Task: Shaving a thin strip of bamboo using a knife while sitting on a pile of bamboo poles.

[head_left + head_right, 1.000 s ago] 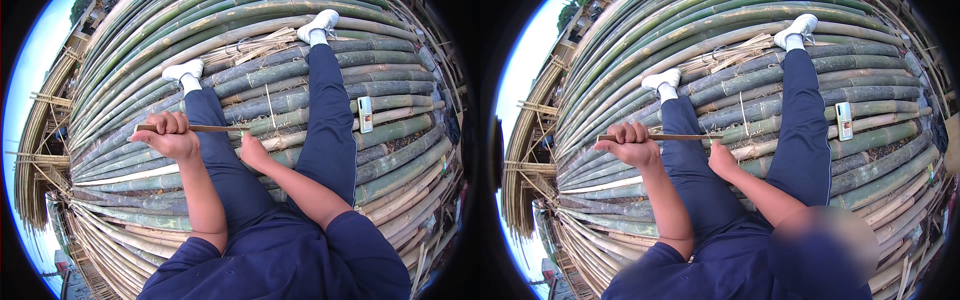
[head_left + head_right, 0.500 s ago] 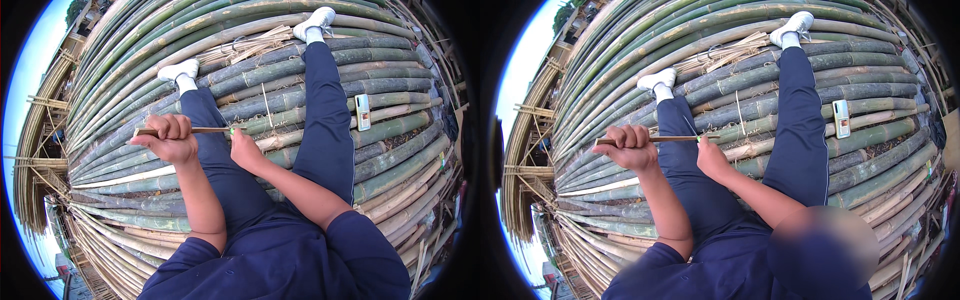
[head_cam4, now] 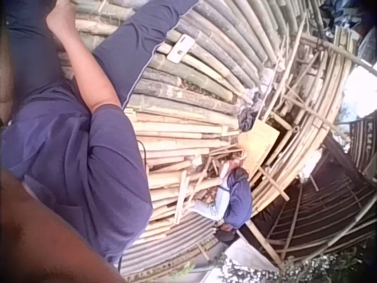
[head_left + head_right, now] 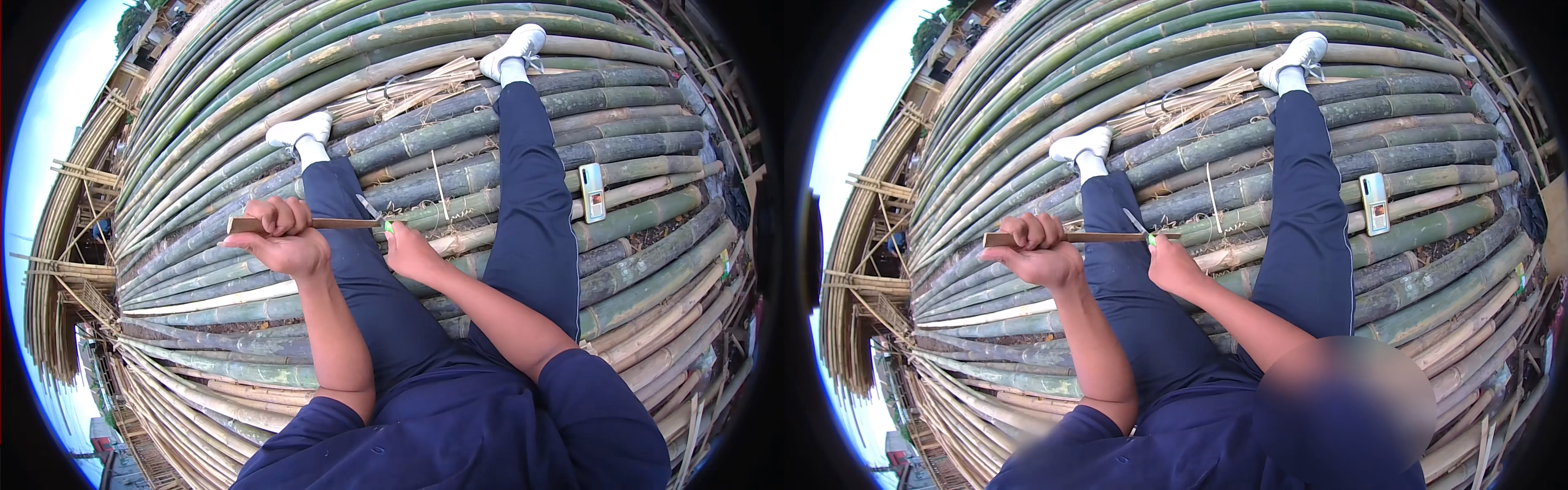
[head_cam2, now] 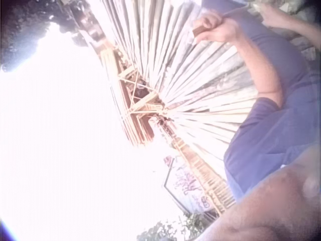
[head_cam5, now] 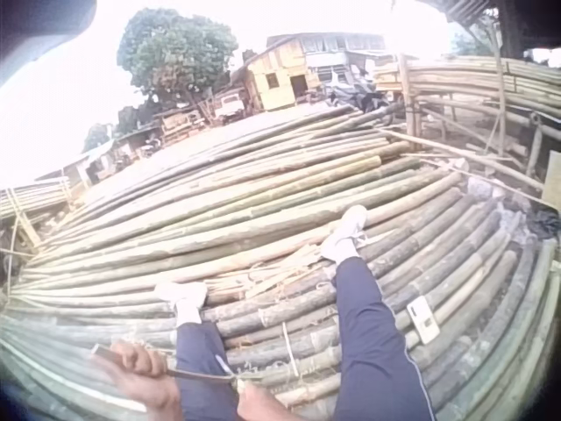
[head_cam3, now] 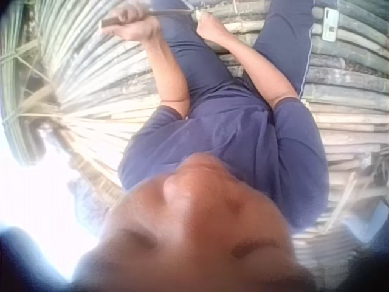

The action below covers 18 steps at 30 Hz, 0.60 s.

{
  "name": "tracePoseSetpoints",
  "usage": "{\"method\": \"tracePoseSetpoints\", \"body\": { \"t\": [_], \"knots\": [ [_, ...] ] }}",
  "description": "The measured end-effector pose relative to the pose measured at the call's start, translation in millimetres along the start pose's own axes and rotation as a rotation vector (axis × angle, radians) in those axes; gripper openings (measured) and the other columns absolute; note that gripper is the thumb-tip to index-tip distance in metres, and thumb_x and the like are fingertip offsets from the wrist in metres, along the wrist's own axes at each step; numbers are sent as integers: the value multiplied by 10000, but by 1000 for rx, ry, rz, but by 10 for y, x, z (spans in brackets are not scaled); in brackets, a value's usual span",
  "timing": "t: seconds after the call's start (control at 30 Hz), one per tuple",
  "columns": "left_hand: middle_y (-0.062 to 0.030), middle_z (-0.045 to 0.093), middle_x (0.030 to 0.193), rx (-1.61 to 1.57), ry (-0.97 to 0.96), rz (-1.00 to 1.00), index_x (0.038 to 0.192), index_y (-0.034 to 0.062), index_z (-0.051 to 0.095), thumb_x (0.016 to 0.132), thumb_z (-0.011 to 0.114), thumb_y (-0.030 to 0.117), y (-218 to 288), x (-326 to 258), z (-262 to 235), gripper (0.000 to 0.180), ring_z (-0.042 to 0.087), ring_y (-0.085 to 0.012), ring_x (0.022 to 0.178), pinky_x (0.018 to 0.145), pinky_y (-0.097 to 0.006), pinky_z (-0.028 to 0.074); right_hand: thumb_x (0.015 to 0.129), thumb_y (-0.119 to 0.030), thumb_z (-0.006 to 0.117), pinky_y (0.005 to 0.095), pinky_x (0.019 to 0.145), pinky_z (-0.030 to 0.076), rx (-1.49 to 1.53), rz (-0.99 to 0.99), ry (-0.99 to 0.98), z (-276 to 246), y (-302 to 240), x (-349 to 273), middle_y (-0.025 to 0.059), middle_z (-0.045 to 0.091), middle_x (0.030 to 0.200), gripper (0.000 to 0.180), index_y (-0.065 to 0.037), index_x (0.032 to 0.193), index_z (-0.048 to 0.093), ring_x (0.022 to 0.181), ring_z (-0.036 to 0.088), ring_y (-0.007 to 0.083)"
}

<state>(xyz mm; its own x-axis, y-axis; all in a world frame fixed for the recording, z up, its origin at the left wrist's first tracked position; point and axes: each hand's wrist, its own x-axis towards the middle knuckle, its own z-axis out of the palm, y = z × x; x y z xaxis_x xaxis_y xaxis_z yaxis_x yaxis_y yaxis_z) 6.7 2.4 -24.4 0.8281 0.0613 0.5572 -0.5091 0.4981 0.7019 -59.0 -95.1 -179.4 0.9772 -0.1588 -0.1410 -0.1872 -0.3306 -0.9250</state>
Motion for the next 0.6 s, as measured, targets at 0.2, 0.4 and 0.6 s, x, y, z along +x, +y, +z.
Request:
{"method": "tracePoseSetpoints", "body": {
  "t": [0.2, 0.4, 0.6],
  "knots": [
    [26, 260, 586, 38, -45, 26, 766, 97, 376, 955, 318, 591, -9, 34, 34, 532, 214, -82, 477, 446, -239, 188, 946, -172, 431, 527, 793, 438, -23, 108, 127, -372, 160, 61, 311, 602, 897, 242, 56, 975, 509, 889, 575, 472],
    [-7, 364, 711, -20, -165, 17, 879, 79, 494, 937, 509, 466, 44, -8, -71, 391, 384, -133, 644, 580, -274, 316, 951, -190, 428, 514, 800, 439, 30, 113, 214, -702, 173, 174, 294, 609, 913, 257, 48, 967, 525, 904, 579, 459],
    [-81, 454, 757, -81, -338, -105, 847, 62, 433, 911, 615, 259, 161, 22, 72, 276, 471, -178, 669, 587, -322, 403, 951, -209, 429, 517, 803, 441, 29, 116, 225, -771, 217, 193, 293, 613, 918, 282, 53, 979, 528, 912, 581, 462]
  ]
}}
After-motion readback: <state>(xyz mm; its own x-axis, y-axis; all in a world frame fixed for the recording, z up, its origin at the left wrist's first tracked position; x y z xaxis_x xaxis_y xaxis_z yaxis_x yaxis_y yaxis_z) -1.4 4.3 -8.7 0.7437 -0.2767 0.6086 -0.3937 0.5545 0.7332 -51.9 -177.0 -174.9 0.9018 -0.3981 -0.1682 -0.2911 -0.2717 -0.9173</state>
